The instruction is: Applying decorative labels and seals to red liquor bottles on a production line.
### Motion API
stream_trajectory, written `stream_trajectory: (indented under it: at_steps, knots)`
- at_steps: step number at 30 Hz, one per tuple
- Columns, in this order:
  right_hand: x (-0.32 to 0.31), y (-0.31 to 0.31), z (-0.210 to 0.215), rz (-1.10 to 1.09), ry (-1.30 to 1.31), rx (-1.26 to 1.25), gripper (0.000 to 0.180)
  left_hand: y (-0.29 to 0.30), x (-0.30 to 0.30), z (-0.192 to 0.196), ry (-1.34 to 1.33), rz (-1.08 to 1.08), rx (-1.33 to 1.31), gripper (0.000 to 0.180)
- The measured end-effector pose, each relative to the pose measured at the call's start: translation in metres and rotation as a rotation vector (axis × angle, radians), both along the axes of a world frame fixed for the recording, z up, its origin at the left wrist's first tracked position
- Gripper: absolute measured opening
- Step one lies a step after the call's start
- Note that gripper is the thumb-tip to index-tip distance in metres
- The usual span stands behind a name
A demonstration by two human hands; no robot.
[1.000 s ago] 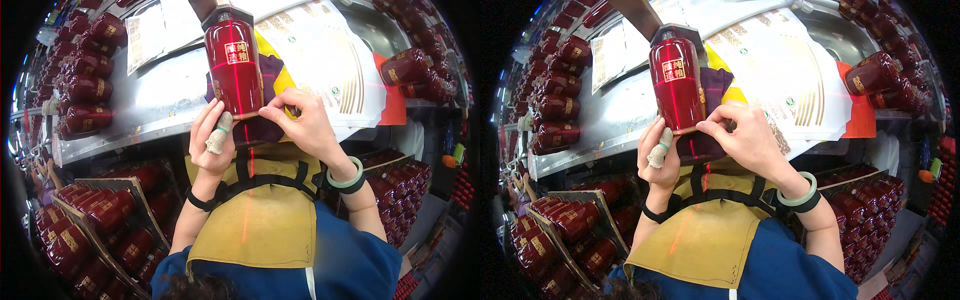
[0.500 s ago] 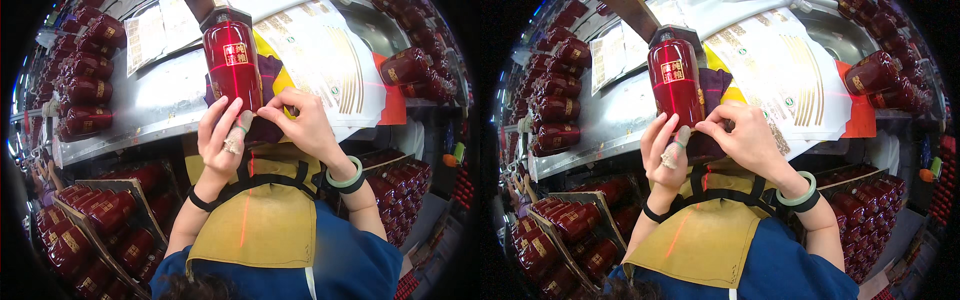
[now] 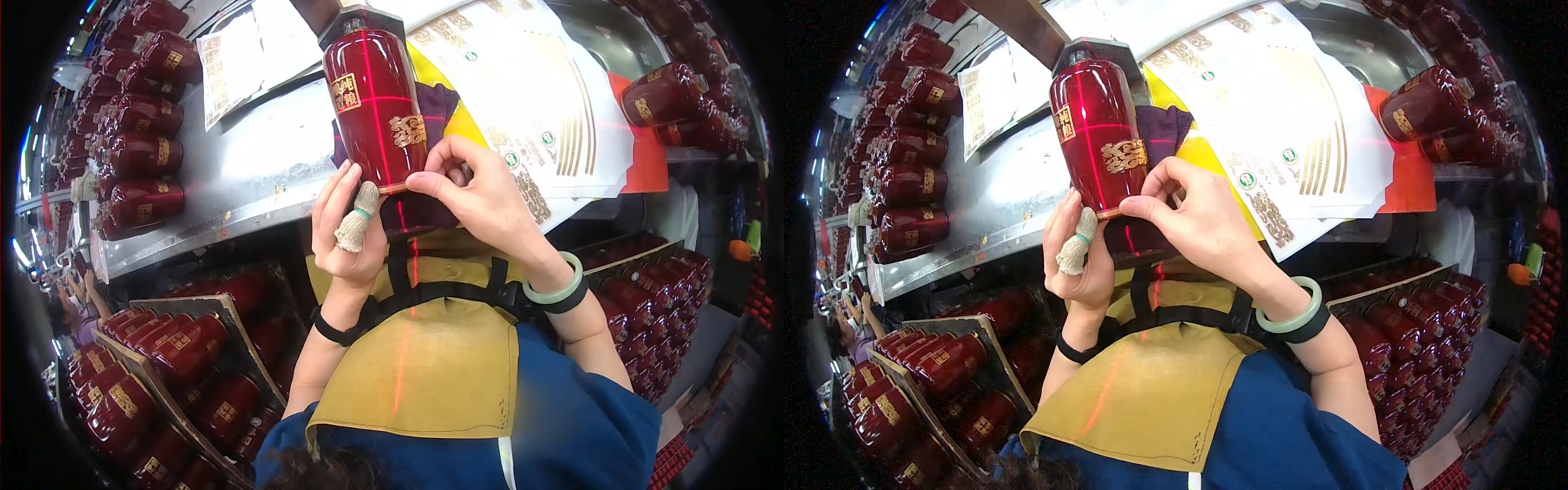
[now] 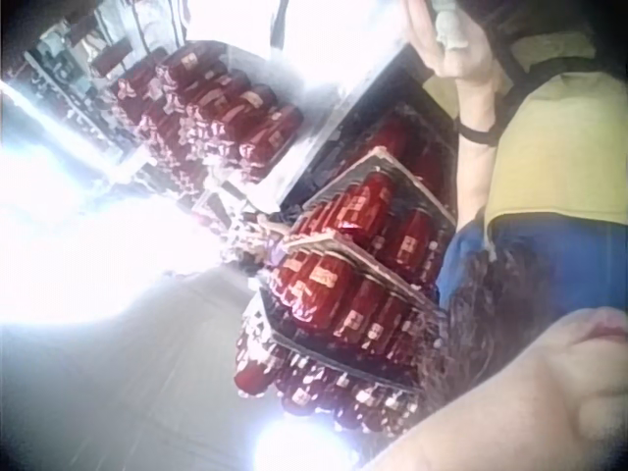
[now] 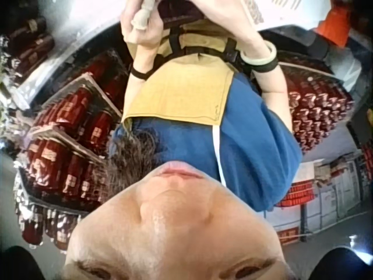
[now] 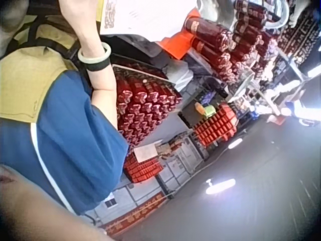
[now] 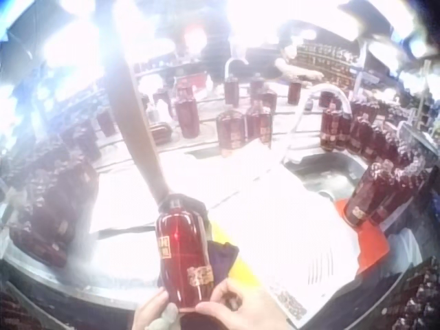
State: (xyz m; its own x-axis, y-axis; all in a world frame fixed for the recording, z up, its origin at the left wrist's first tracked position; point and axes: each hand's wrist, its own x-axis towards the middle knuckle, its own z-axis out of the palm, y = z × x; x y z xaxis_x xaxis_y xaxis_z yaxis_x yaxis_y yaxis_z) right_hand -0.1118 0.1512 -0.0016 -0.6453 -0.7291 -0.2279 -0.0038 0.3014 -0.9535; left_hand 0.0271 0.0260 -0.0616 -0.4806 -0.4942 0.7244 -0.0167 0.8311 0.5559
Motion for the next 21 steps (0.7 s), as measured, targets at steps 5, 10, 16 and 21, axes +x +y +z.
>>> stream_trajectory:
  at_steps: [5,10,16,21]
  knots:
    - [-0.004,0.001,-0.004,-0.019,-0.078,-0.073,0.026,0.002,-0.002,0.005,-0.018,0.005,-0.055,0.036]
    - [-0.003,0.001,-0.004,-0.025,-0.074,-0.092,0.027,0.008,-0.004,-0.001,-0.065,0.047,-0.174,0.034]
    - [-0.006,0.012,-0.008,-0.162,-0.181,-0.244,0.023,0.017,0.005,-0.005,-0.229,0.008,-0.077,0.069]
    - [-0.009,0.021,-0.013,-0.141,-0.157,-0.234,0.020,0.037,-0.008,0.004,-0.310,0.133,-0.112,0.084]
